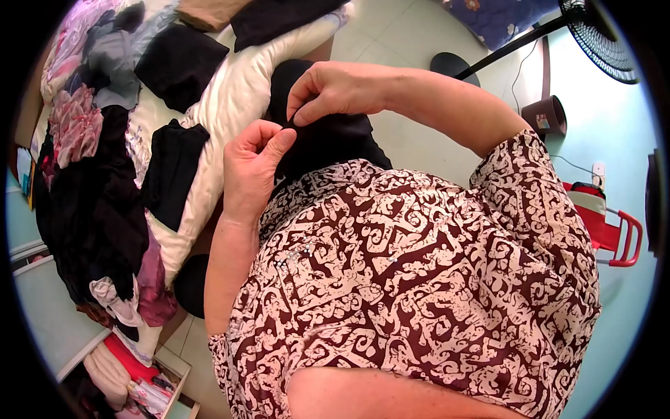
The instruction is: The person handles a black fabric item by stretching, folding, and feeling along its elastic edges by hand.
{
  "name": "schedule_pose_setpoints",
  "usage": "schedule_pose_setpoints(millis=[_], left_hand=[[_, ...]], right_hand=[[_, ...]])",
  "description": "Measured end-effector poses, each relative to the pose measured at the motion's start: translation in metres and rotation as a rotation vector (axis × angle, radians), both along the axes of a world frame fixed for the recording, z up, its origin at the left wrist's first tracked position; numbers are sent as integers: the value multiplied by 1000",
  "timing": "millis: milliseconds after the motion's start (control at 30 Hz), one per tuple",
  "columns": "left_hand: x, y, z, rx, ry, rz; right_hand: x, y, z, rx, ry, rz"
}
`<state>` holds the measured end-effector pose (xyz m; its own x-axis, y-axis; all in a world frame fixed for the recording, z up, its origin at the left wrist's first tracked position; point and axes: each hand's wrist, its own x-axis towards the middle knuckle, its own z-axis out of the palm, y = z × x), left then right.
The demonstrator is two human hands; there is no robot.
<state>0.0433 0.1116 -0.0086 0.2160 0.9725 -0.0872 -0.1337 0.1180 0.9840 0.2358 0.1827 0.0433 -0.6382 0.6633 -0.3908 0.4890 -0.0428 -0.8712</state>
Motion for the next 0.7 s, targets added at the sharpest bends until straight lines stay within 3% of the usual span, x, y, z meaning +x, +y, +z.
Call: schedule_pose_setpoints(millis=[400, 700], left_hand=[[-7, 0, -7, 84, 34, 1], [-7, 2, -3, -70, -160, 33]], right_hand=[[-6, -1, -14, -148, 234, 60], [-7, 6, -21, -243, 273, 8]])
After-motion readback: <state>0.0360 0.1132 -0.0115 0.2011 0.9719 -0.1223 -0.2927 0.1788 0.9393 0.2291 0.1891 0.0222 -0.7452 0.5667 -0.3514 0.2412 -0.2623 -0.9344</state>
